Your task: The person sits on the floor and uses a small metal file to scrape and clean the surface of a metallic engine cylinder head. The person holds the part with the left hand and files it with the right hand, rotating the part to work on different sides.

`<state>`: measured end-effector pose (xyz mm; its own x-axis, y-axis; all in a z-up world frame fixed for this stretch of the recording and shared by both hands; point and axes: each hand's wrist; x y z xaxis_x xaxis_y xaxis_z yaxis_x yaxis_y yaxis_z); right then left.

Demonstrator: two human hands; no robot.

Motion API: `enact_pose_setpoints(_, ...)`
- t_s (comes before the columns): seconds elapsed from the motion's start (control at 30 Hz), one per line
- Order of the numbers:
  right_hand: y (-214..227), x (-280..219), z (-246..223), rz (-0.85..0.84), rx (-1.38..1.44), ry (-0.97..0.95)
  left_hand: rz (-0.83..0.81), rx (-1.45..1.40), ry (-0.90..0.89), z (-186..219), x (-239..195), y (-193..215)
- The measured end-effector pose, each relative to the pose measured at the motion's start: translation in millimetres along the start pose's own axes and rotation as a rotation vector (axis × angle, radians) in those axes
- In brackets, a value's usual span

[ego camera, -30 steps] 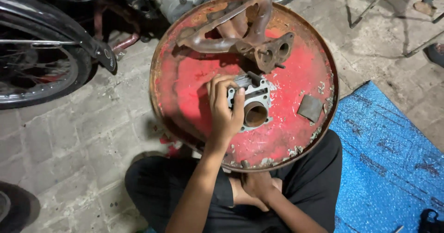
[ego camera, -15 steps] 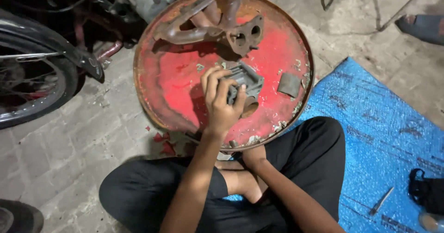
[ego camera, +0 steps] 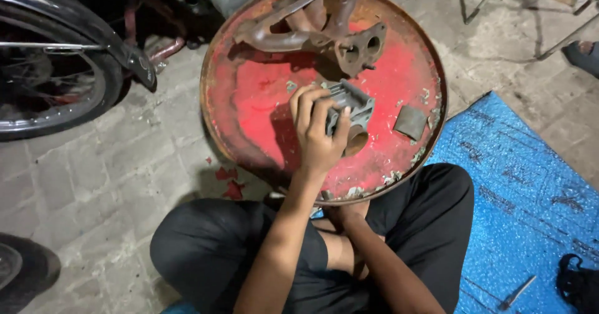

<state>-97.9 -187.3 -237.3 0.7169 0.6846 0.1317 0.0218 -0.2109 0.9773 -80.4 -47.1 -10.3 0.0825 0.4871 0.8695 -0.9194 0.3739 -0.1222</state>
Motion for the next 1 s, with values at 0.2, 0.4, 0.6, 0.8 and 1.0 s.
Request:
enact_pose_setpoints(0.2,-5,-12,3,0.051,0.044,-0.107,0.004,-0.001,-0.009,-5,3,2)
enact_pose_setpoints(0.4,-11,-23,12,0.083,0.096,-0.171,0.024,-0.036,0.010,-10,5,7)
enact_pose_setpoints(0.6,-19,-31,22,0.082,0.158,-0.244,0.030,-0.036,0.013,-12,5,8)
enact_pose_setpoints(0.8,-24,-19,25,0.098,0.232,-0.300,0.013,-0.043,-0.011,-9,5,7)
enact_pose_setpoints(1.0,9,-43,10,0.054,0.523,-0.433,0.016,-0.046,0.003,-10,5,8)
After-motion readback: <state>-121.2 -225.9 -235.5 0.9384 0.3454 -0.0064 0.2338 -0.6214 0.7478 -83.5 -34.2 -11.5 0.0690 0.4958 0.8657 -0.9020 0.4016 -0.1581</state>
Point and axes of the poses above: each hand's wrist, its own x-axis towards the middle knuckle, its own y-axis out of the back of the hand, z = x × y, and after that the axes turned 9 degrees about z, right-handed
